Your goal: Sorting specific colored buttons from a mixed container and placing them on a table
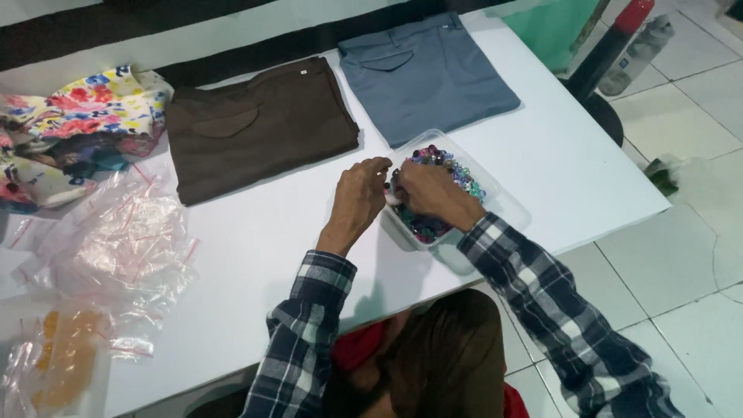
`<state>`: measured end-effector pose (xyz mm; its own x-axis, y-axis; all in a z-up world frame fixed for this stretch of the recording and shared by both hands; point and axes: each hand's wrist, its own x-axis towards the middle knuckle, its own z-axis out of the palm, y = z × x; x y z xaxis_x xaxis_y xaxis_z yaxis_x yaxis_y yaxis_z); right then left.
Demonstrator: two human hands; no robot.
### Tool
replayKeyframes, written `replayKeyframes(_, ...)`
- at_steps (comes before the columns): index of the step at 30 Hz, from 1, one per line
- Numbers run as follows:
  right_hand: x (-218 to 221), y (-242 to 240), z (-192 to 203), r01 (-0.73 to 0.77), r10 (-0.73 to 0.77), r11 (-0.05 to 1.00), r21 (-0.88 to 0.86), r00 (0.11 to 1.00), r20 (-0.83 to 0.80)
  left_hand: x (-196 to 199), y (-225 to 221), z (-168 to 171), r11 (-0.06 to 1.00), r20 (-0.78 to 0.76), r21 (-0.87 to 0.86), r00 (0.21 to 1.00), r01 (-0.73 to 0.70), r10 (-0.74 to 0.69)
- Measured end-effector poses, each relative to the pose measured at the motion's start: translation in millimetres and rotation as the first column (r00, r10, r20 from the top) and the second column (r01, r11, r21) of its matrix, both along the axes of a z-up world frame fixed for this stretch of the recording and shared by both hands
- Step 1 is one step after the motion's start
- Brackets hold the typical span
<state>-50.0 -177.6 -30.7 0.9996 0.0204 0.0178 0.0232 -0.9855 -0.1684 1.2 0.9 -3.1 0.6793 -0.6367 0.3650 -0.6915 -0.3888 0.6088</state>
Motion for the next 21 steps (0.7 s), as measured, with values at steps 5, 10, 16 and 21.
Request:
replayKeyframes(5,-43.6,-5.7,86.1,-0.013,-0.009,0.892,0.453,0.999,0.047,-8.4,5.3,13.0,0.999,-0.01,0.024,0.999,0.034,-0.034)
replayKeyframes(10,-36.4,-20.0,61.4,0.024,-0.051,0.754,0.657,0.998,0.023,-19.7,3.7,25.5,1.0,-0.033,0.007,0.999,0.006,-0.006)
replayKeyframes(16,-33.1,-15.6,59.3,-0.017,0.019,0.634,0.773,1.0,0.006,-18.6,1.5,7.9,0.995,0.11,-0.09,0.993,0.044,-0.034)
replayKeyframes(21,-14.3,-40.0,19.2,0.077,0.005,0.47,0.879,0.996,-0.09,-16.5,-0.8,0.6,0.969,0.053,-0.237,0.997,0.063,-0.052)
